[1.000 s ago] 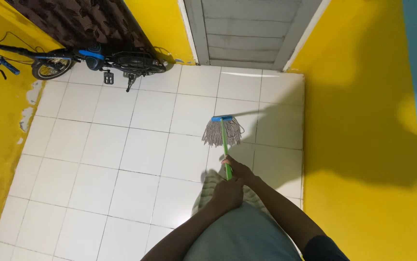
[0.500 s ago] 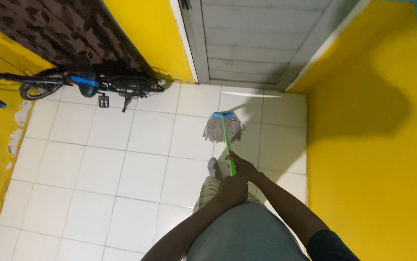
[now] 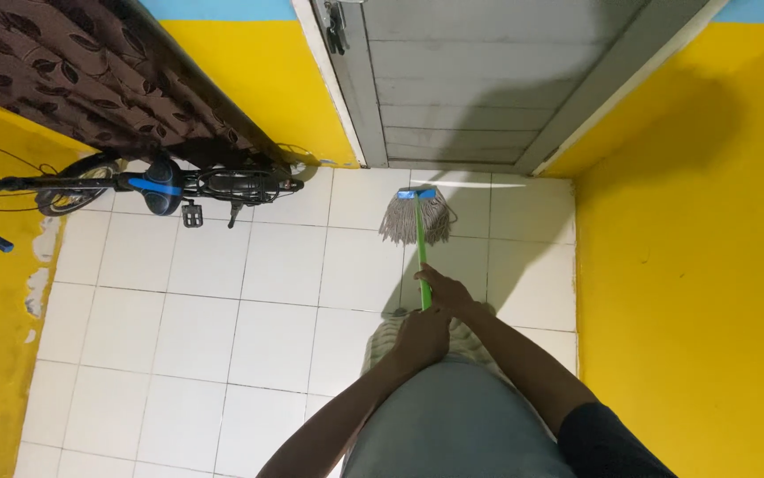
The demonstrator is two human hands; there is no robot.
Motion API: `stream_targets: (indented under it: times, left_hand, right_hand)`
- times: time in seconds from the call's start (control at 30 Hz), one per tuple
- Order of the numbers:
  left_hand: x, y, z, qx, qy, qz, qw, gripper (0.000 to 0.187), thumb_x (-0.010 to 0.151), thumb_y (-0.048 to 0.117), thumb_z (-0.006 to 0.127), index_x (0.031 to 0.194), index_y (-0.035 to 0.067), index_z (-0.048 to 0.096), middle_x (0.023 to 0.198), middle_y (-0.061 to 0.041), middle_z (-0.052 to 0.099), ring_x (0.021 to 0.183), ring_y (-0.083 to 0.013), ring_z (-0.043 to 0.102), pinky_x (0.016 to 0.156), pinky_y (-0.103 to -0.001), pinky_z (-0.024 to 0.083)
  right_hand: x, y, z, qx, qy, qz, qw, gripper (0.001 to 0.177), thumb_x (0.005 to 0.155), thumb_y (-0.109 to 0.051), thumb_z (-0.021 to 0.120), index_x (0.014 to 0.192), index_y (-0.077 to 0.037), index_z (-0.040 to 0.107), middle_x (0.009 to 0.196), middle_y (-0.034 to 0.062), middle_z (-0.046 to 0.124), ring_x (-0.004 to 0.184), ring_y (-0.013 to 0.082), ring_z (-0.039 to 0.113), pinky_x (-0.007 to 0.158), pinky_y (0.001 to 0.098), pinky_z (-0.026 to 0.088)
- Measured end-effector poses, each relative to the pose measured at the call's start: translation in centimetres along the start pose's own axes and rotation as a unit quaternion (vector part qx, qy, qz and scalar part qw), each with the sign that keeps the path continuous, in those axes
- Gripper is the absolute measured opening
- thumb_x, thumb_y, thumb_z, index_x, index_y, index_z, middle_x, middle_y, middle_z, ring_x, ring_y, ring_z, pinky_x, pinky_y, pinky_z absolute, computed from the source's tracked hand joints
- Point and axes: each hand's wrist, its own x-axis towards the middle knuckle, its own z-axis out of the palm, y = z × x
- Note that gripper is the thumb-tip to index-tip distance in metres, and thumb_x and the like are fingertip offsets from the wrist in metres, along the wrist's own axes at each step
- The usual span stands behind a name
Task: Mop the tiled floor of a hallway.
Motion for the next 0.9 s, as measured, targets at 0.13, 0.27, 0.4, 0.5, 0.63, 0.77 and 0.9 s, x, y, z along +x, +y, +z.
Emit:
stream_targets:
  times: [0.13, 0.27, 0.4, 0.5, 0.63, 0.77, 0.9]
  left_hand:
    - [2.4, 0.7, -0.7, -0.009, 0.017, -0.003, 1.000, 0.029, 0.085, 0.004, 0.063, 0.111, -0.010, 0.061, 0.089, -0.023, 0.067, 0.064, -0.0342, 0.069, 0.055, -0.047, 0.056]
    - [5.5, 2.1, -0.7, -0.037, -0.001, -0.033, 0.999, 0.016, 0.095, 0.012, 0.057, 0.097, -0.003, 0.063, 0.088, -0.020, 0.067, 0.065, -0.0320, 0.069, 0.059, -0.045, 0.056]
    - [8.2, 5.6, -4.2, -0.044, 0.024, -0.049, 0.998, 0.039, 0.102, 0.033, 0.061, 0.082, 0.000, 0.067, 0.079, -0.019, 0.067, 0.064, -0.0343, 0.067, 0.058, -0.049, 0.053]
    - [10.4, 9.6, -8.2, -0.030, -0.033, -0.071, 0.996, 0.047, 0.100, 0.042, 0.063, 0.075, 0.003, 0.068, 0.071, -0.016, 0.067, 0.063, -0.0338, 0.067, 0.059, -0.049, 0.052]
    - [13.1, 10.9, -8.1, -0.030, -0.010, 0.016, 0.999, 0.040, 0.098, 0.038, 0.062, 0.076, 0.005, 0.069, 0.074, -0.015, 0.067, 0.065, -0.0326, 0.067, 0.063, -0.047, 0.053]
    - [15.8, 13.3, -7.6, -0.051, 0.071, 0.105, 0.991, 0.030, 0.101, 0.029, 0.058, 0.085, 0.006, 0.070, 0.083, -0.012, 0.071, 0.084, -0.0312, 0.067, 0.072, -0.048, 0.048]
    - [18.7, 15.3, -5.6, -0.071, 0.210, 0.237, 0.946, 0.021, 0.099, 0.028, 0.061, 0.092, 0.011, 0.071, 0.106, -0.010, 0.075, 0.100, -0.0300, 0.068, 0.078, -0.046, 0.050]
  right_hand:
    - [0.8, -1.1, -4.8, -0.061, -0.074, 0.065, 0.993, 0.040, 0.097, -0.014, 0.055, 0.135, -0.024, 0.052, 0.172, -0.0002, 0.028, 0.096, 0.0308, 0.075, 0.072, 0.0462, 0.059]
    - [3.2, 2.3, -6.0, -0.200, 0.167, -0.207, 0.943, 0.027, 0.081, -0.040, 0.076, 0.089, -0.016, 0.065, 0.115, 0.0053, 0.065, 0.116, 0.0345, 0.066, 0.090, 0.0561, 0.051]
    - [2.8, 1.9, -11.5, -0.154, 0.008, -0.135, 0.979, 0.021, 0.092, -0.029, 0.070, 0.081, -0.013, 0.061, 0.092, 0.0059, 0.065, 0.099, 0.0249, 0.065, 0.094, 0.0434, 0.052]
    - [1.1, 3.1, -14.0, -0.088, 0.146, -0.235, 0.957, 0.013, 0.082, -0.019, 0.071, 0.077, -0.013, 0.061, 0.083, 0.0040, 0.061, 0.092, 0.0278, 0.064, 0.095, 0.0471, 0.045]
    - [-1.6, 4.6, -17.8, -0.158, 0.166, -0.160, 0.960, 0.014, 0.078, -0.020, 0.073, 0.068, -0.013, 0.064, 0.078, 0.0051, 0.065, 0.091, 0.0275, 0.066, 0.103, 0.0494, 0.041]
    - [-3.8, 9.9, -18.7, -0.103, 0.246, -0.123, 0.956, 0.011, 0.078, -0.024, 0.075, 0.077, -0.014, 0.070, 0.085, 0.0042, 0.071, 0.097, 0.0274, 0.067, 0.107, 0.0478, 0.040]
    - [-6.9, 15.1, -19.5, -0.054, 0.377, -0.110, 0.918, 0.010, 0.079, -0.019, 0.072, 0.088, -0.013, 0.073, 0.096, 0.0074, 0.073, 0.104, 0.0301, 0.067, 0.102, 0.0432, 0.040]
